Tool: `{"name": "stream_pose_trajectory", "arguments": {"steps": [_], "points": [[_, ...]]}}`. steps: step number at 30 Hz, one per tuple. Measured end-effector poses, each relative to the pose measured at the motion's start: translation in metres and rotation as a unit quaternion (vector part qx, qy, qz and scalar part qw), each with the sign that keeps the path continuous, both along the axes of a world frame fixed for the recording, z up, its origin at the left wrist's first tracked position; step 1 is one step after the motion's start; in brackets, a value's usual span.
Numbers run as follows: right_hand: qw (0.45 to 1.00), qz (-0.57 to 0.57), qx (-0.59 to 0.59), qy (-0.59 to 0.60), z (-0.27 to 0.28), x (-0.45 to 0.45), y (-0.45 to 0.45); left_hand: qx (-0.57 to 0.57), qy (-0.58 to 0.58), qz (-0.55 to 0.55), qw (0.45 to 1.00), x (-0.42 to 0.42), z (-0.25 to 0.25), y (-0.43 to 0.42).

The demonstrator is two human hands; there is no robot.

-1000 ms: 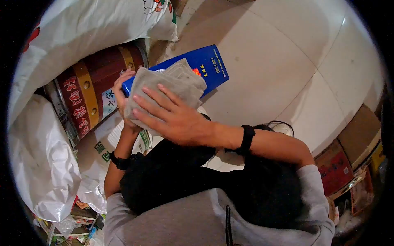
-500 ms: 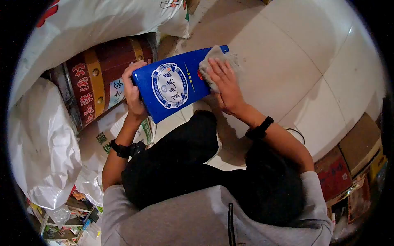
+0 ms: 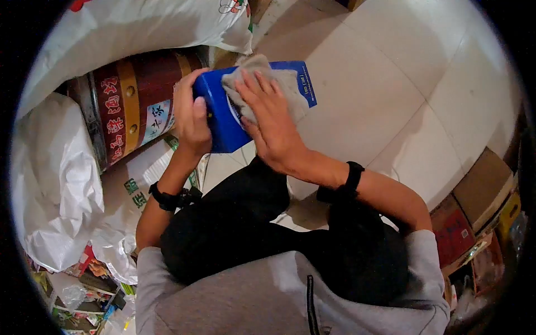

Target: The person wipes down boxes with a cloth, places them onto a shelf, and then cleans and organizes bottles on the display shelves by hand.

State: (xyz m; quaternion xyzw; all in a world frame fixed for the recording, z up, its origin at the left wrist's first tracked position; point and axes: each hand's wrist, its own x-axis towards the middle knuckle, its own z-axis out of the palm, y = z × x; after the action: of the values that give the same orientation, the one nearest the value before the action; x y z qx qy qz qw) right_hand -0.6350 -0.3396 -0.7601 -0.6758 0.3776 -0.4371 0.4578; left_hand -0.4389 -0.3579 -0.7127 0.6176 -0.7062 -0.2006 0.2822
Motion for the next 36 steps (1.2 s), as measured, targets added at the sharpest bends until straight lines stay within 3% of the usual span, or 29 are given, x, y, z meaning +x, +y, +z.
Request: {"name": "stream_pose_trajectory", "arguments": {"steps": [4, 6, 8, 10, 12, 17, 19, 24, 29, 30, 33, 36], "points": [[0.999, 0.009, -0.035, -0.032, 0.017, -0.010, -0.003, -0.035, -0.094, -0.034, 0.994, -0.027, 0.013, -0.010], [0.999, 0.007, -0.027, -0.030, 0.017, -0.027, -0.011, -0.017, -0.082, -0.023, 0.996, -0.040, 0.021, -0.016], [0.999, 0.008, -0.019, -0.027, 0.014, -0.047, -0.018, 0.048, 0.117, -0.022, 0.992, -0.048, 0.024, -0.025], [0.993, -0.013, 0.100, -0.056, 0.013, -0.067, -0.023, 0.035, 0.157, -0.045, 0.986, -0.045, 0.022, -0.033], [0.990, -0.035, 0.117, -0.077, 0.005, -0.082, -0.026, 0.047, 0.195, -0.077, 0.977, -0.049, 0.026, -0.039], [0.973, -0.102, 0.170, -0.117, 0.005, -0.103, -0.025, 0.101, 0.078, -0.170, 0.977, -0.022, 0.010, -0.022], [0.988, -0.138, 0.058, -0.050, 0.010, -0.107, -0.032, 0.080, 0.115, -0.153, 0.978, -0.022, 0.005, -0.015], [0.998, -0.064, 0.015, 0.010, 0.064, -0.113, -0.055, 0.072, 0.212, -0.088, 0.971, -0.008, -0.016, 0.007], [0.946, 0.044, -0.274, 0.168, 0.074, -0.060, -0.071, 0.150, 0.215, -0.051, 0.964, -0.002, -0.028, 0.026], [0.946, 0.046, -0.276, 0.167, 0.071, -0.050, -0.067, 0.149, 0.224, -0.033, 0.963, -0.001, -0.032, 0.029], [0.879, 0.111, -0.329, 0.327, 0.056, -0.032, -0.056, 0.126, 0.173, -0.077, 0.974, 0.005, -0.037, 0.040], [0.884, 0.112, -0.312, 0.329, 0.055, -0.031, -0.053, 0.148, 0.106, -0.083, 0.980, -0.006, -0.042, 0.038]]}}
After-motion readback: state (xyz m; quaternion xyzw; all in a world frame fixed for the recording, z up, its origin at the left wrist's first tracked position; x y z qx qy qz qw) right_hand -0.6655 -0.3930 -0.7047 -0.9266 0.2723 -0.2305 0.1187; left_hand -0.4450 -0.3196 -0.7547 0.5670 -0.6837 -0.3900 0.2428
